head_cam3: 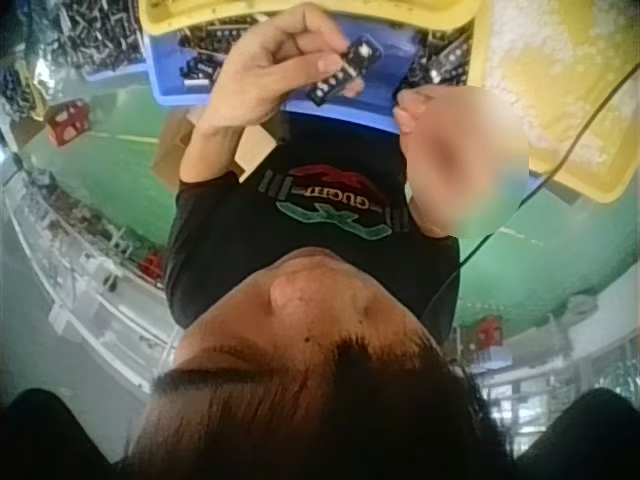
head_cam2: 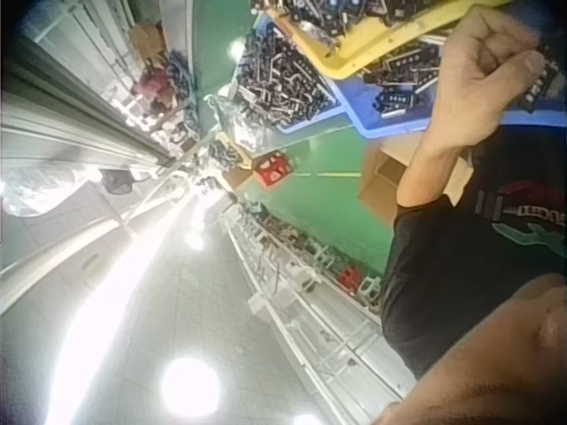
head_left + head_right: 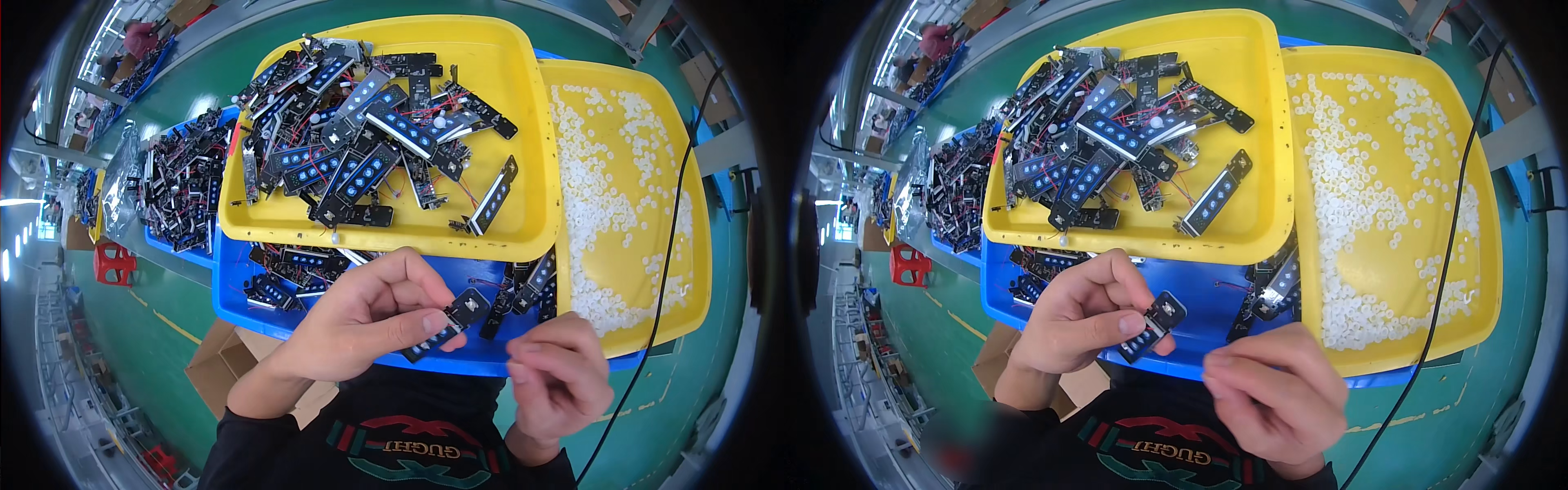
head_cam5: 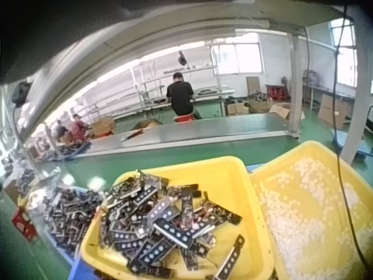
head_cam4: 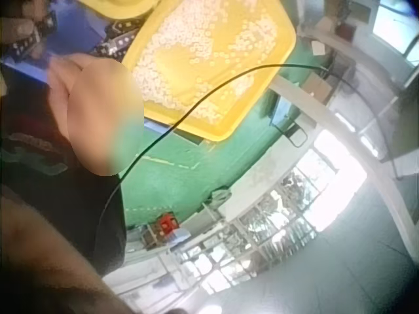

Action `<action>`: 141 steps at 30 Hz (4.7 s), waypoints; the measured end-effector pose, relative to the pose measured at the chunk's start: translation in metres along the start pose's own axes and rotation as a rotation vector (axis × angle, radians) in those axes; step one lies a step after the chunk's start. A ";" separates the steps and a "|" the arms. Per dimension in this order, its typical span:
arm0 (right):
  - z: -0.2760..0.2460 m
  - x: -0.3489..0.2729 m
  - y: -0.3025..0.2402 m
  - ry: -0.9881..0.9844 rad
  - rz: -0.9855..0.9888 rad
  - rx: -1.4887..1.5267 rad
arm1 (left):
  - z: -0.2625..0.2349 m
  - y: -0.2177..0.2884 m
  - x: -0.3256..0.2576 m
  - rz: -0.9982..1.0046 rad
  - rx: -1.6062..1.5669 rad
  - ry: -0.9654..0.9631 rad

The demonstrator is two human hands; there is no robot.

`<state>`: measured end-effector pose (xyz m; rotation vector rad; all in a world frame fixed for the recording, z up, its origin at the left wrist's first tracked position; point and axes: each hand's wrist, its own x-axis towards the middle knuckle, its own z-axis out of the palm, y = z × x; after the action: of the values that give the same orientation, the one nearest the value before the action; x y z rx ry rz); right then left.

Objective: The person repeatedly picks up small circuit boards from a yellow tray and attaches small white circular components to them by hand. The person places the assembled units into a blue bin. The task is performed one at a time in a repetitive loop.

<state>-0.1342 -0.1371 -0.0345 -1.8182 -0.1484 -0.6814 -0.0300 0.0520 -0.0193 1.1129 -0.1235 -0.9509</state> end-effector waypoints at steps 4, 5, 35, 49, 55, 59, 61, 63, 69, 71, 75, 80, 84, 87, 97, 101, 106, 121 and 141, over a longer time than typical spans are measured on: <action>0.013 -0.001 -0.003 -0.036 0.071 0.068 | 0.001 -0.008 0.002 0.047 -0.122 -0.020; 0.015 -0.003 -0.003 -0.038 0.086 0.098 | 0.002 -0.011 0.002 0.092 -0.102 -0.009; 0.019 -0.008 0.003 0.141 0.223 0.245 | 0.023 -0.026 0.005 0.087 -0.067 0.020; 0.018 -0.012 -0.004 0.155 0.371 0.336 | 0.023 -0.027 -0.006 0.186 -0.052 0.030; 0.015 -0.009 -0.003 0.048 0.280 0.246 | 0.026 -0.027 -0.005 0.369 0.193 0.111; 0.015 -0.010 -0.003 -0.014 0.222 0.239 | 0.024 -0.035 -0.004 0.627 0.464 0.167; 0.019 -0.013 -0.002 0.022 0.264 0.266 | 0.026 -0.035 -0.005 0.687 0.589 0.165; 0.022 -0.015 -0.004 0.067 0.331 0.298 | 0.027 -0.036 -0.004 0.730 0.586 0.135; 0.023 -0.014 -0.005 0.061 0.321 0.270 | 0.026 -0.040 -0.002 0.914 0.674 0.151; 0.023 -0.014 -0.004 0.051 0.294 0.261 | 0.026 -0.041 -0.001 0.969 0.693 0.171; 0.022 -0.011 -0.004 0.016 0.275 0.193 | 0.026 -0.038 -0.003 1.029 0.780 0.172; 0.027 -0.015 -0.002 0.055 0.136 0.033 | 0.025 -0.040 -0.003 0.990 0.752 0.166; 0.031 -0.024 0.001 0.127 0.142 0.027 | 0.029 -0.042 -0.003 0.795 0.638 0.144; 0.027 -0.022 0.003 0.131 0.096 0.060 | 0.025 -0.026 -0.003 0.709 0.748 0.040; -0.011 -0.001 0.001 0.053 0.087 -0.413 | 0.001 0.028 -0.009 0.779 1.015 0.327; -0.044 0.004 0.006 0.094 0.194 -0.976 | -0.040 0.066 -0.007 0.887 0.774 0.767; -0.055 0.004 0.014 0.005 0.296 -1.143 | -0.089 0.076 -0.009 0.667 0.800 0.885; -0.055 0.006 0.016 0.011 0.238 -1.000 | -0.054 0.021 -0.042 0.517 1.833 0.306; -0.066 -0.006 0.024 0.139 0.272 -0.898 | -0.067 0.009 -0.048 0.416 1.923 0.363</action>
<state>-0.1539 -0.2045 -0.0441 -2.5569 0.5780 -0.7317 -0.0196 0.1339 -0.0268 2.7933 -1.0709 0.0564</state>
